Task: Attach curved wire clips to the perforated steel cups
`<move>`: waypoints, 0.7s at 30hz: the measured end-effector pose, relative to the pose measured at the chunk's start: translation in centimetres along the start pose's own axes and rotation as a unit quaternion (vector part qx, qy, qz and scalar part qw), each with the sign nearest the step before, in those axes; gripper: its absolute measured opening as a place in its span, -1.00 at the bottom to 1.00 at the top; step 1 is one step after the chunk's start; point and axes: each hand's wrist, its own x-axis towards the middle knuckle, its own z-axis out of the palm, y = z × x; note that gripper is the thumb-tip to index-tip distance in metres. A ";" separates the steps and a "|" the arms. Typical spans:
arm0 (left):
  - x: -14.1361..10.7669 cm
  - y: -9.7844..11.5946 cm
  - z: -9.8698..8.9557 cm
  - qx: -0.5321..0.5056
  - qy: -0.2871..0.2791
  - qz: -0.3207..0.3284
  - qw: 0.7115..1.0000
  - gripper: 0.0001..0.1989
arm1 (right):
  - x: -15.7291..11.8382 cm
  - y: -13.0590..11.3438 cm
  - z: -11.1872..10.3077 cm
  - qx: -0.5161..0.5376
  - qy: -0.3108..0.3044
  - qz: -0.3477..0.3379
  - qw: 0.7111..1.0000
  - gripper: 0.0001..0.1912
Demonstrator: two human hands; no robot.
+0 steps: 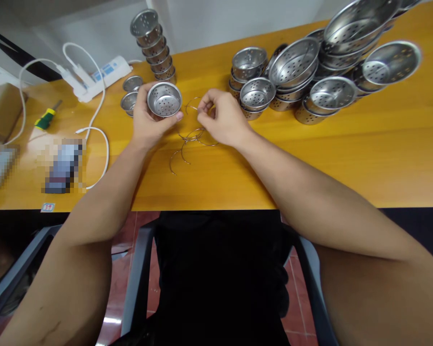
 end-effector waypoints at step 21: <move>-0.8 0.5 0.9 -0.023 -0.037 -0.029 0.999 0.34 | 0.7 -0.4 -0.6 0.284 0.009 0.079 0.956 -0.24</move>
